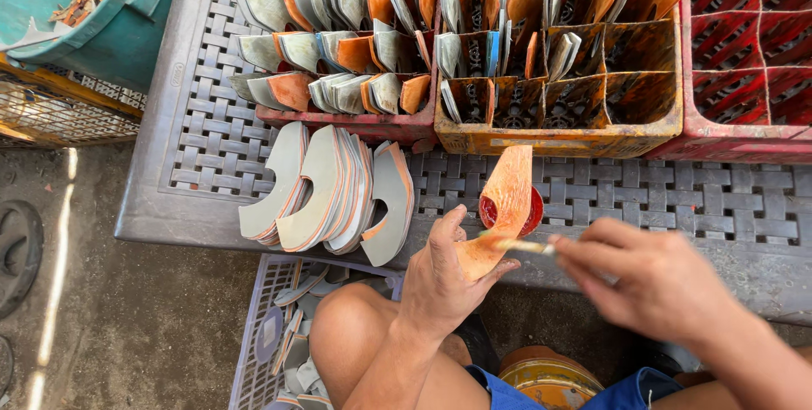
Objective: The person repeatedly picks up curved wooden pieces, dips a toothbrush into a small red paint container, and applies red paint to the edges and surfaces. Painted pieces are placed into a crate for drying.
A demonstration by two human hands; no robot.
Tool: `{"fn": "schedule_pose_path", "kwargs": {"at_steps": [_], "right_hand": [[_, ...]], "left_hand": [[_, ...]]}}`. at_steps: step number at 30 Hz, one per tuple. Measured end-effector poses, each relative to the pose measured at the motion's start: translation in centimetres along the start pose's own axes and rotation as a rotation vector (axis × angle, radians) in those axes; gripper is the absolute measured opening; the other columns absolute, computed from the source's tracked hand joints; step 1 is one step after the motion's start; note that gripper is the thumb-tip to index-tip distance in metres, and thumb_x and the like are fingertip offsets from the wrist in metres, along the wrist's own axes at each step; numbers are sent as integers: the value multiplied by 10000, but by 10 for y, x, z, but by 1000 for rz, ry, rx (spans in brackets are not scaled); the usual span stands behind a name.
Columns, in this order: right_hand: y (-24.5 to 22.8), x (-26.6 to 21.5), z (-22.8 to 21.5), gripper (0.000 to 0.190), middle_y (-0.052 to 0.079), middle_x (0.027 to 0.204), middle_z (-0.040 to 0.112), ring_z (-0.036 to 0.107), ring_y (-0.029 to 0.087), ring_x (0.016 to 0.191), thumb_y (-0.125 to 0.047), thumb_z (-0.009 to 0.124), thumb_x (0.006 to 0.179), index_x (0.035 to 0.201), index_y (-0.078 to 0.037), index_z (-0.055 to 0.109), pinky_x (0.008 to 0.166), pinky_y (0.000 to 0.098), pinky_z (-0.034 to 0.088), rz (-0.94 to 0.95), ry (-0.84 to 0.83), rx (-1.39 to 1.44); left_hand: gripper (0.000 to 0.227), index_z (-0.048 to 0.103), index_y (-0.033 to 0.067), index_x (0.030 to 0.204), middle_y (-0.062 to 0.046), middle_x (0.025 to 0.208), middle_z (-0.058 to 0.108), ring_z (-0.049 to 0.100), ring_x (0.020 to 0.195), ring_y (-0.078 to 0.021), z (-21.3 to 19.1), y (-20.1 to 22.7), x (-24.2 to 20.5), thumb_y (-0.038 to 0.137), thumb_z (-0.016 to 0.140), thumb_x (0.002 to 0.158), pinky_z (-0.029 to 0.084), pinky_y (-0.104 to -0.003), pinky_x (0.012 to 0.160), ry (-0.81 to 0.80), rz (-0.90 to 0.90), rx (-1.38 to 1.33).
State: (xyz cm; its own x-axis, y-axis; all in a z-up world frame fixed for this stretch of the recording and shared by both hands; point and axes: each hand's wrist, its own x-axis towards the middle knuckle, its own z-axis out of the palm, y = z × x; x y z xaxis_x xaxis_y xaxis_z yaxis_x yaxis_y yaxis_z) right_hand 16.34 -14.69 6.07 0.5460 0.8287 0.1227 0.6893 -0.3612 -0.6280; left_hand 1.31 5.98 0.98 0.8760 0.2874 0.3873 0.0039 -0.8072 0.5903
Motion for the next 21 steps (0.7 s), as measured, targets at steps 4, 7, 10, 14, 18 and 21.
{"fn": "schedule_pose_path", "kwargs": {"at_steps": [4, 7, 10, 14, 18, 21], "right_hand": [[1, 2, 0, 282, 34, 779, 710, 696, 243, 483, -194, 796, 726, 1005, -152, 812, 434, 372, 553, -83, -65, 115], [3, 0, 0, 200, 25, 788, 712, 693, 242, 526, -218, 783, 787, 977, -166, 812, 477, 373, 549, 22, 9, -32], [2, 2, -1, 248, 39, 797, 719, 679, 274, 511, -223, 806, 763, 1002, -160, 823, 436, 399, 537, -10, -49, -6], [3, 4, -8, 259, 34, 766, 708, 683, 254, 467, -238, 823, 723, 974, -172, 825, 443, 388, 559, 19, -33, -3], [7, 0, -26, 219, 21, 809, 701, 665, 243, 567, -253, 782, 828, 1030, -173, 805, 527, 373, 543, 211, 115, -203], [6, -6, -15, 249, 9, 759, 695, 659, 215, 554, -246, 797, 774, 1012, -171, 801, 480, 350, 544, 106, 118, 14]], "left_hand": [[972, 350, 8, 1426, -137, 910, 681, 744, 786, -278, -1, -2, 0, 360, 970, 765, 603, -368, 634, -12, -10, -37], [981, 334, 15, 1429, -137, 909, 679, 748, 788, -270, 1, -2, 0, 358, 965, 761, 599, -356, 629, -13, -21, -42], [983, 334, 13, 1427, -146, 903, 671, 741, 785, -284, 0, 0, 2, 340, 963, 746, 601, -359, 631, 1, -25, -33], [903, 382, 1, 1386, -133, 911, 661, 733, 781, -295, -6, 3, 5, 319, 954, 763, 592, -372, 628, -12, -8, -10], [662, 491, 22, 1152, -129, 934, 614, 697, 713, -286, -10, 5, 11, 311, 950, 771, 571, -372, 578, -27, 17, 36], [570, 538, 25, 1053, -118, 907, 582, 674, 670, -278, -11, 8, 13, 295, 948, 763, 548, -377, 542, -60, 20, 48]]}}
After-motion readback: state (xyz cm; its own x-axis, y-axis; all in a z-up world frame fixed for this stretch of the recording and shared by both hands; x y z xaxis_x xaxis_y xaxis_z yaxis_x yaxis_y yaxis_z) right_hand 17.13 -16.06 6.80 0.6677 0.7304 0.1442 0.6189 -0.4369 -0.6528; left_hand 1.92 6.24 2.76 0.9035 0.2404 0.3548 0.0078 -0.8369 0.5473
